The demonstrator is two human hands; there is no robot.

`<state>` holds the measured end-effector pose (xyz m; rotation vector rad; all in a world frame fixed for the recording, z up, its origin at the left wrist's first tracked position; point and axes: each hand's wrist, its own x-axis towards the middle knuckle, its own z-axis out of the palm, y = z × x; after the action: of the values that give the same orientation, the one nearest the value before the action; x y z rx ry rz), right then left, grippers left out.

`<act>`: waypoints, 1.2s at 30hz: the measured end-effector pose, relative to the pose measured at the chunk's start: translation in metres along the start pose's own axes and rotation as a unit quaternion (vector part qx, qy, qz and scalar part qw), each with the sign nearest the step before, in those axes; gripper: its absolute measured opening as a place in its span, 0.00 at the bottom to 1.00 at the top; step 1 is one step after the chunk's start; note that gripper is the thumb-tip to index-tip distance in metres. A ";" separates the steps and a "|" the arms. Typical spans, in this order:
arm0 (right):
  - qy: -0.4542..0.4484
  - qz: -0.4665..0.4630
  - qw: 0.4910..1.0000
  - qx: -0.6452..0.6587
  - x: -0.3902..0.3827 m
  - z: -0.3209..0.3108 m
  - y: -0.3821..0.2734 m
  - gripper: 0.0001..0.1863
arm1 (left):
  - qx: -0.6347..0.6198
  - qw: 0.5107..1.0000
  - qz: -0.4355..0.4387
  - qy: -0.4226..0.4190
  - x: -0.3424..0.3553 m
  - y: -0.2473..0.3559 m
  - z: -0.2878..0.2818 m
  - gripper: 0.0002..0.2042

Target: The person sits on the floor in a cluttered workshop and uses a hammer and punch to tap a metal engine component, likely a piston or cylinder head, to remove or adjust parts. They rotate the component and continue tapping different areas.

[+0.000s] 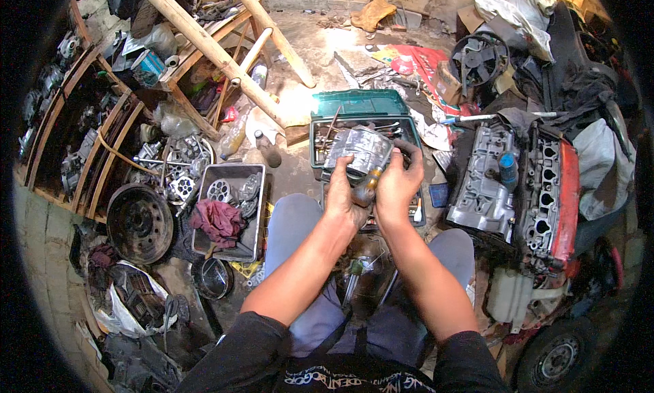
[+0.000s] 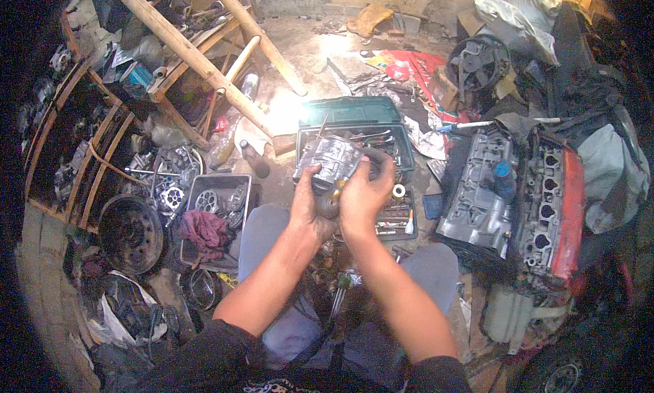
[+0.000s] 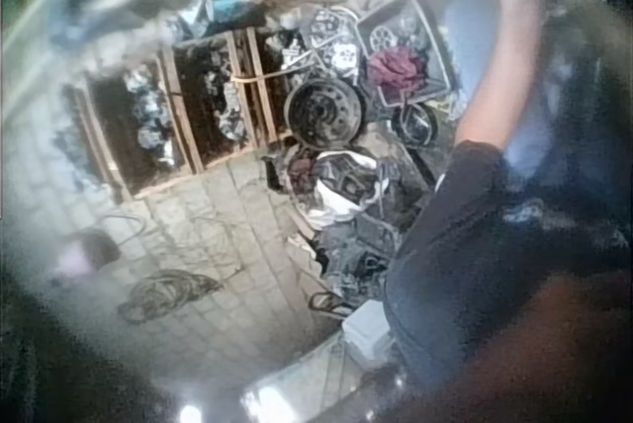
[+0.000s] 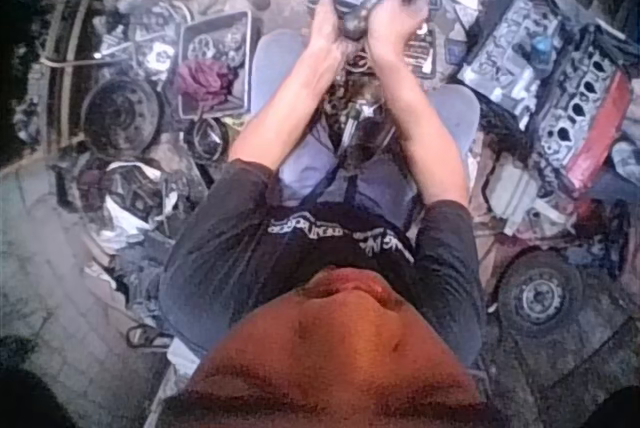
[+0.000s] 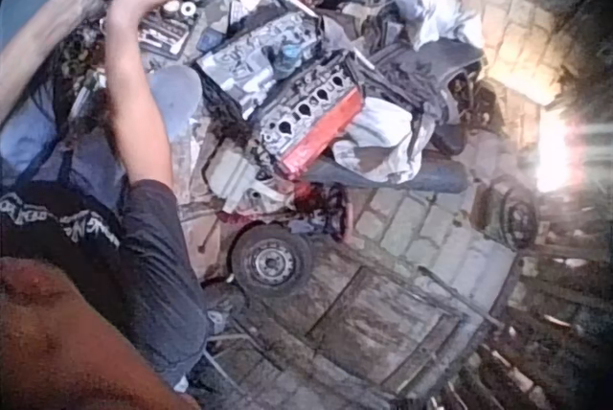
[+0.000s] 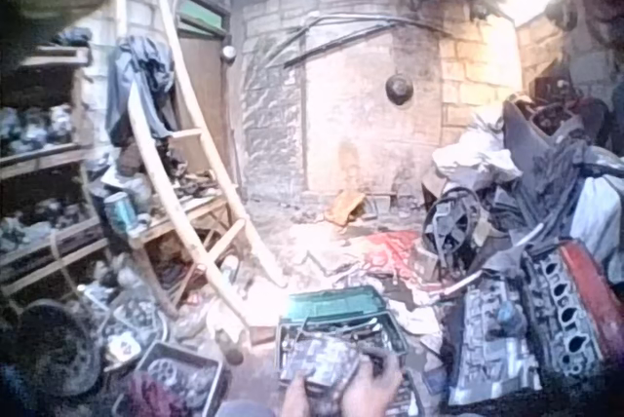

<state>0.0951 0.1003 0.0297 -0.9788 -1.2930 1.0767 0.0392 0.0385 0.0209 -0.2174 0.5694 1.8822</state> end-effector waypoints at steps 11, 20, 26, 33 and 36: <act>-0.235 -0.143 0.951 -0.140 -0.018 -0.005 -0.026 0.25 | 0.006 0.999 0.027 0.024 -0.004 0.021 -0.003 0.20; -0.389 -0.271 0.869 -0.144 -0.032 -0.010 -0.039 0.52 | 0.023 0.994 0.104 -0.006 -0.036 0.052 0.003 0.25; -0.305 -0.407 0.858 -0.064 -0.075 -0.036 -0.081 0.43 | 0.032 0.984 0.174 0.004 -0.130 0.044 0.026 0.24; -0.174 -0.284 0.943 0.003 -0.123 -0.062 -0.089 0.23 | -0.034 0.992 0.117 -0.037 -0.189 0.032 0.002 0.31; -0.202 -0.278 0.939 -0.014 -0.113 -0.062 -0.086 0.20 | -0.045 0.995 0.089 -0.009 -0.201 0.021 -0.013 0.36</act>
<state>0.1647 -0.0273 0.0831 -0.3637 -1.7867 0.8301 0.0943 -0.1399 0.0982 -0.2139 0.5042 2.0829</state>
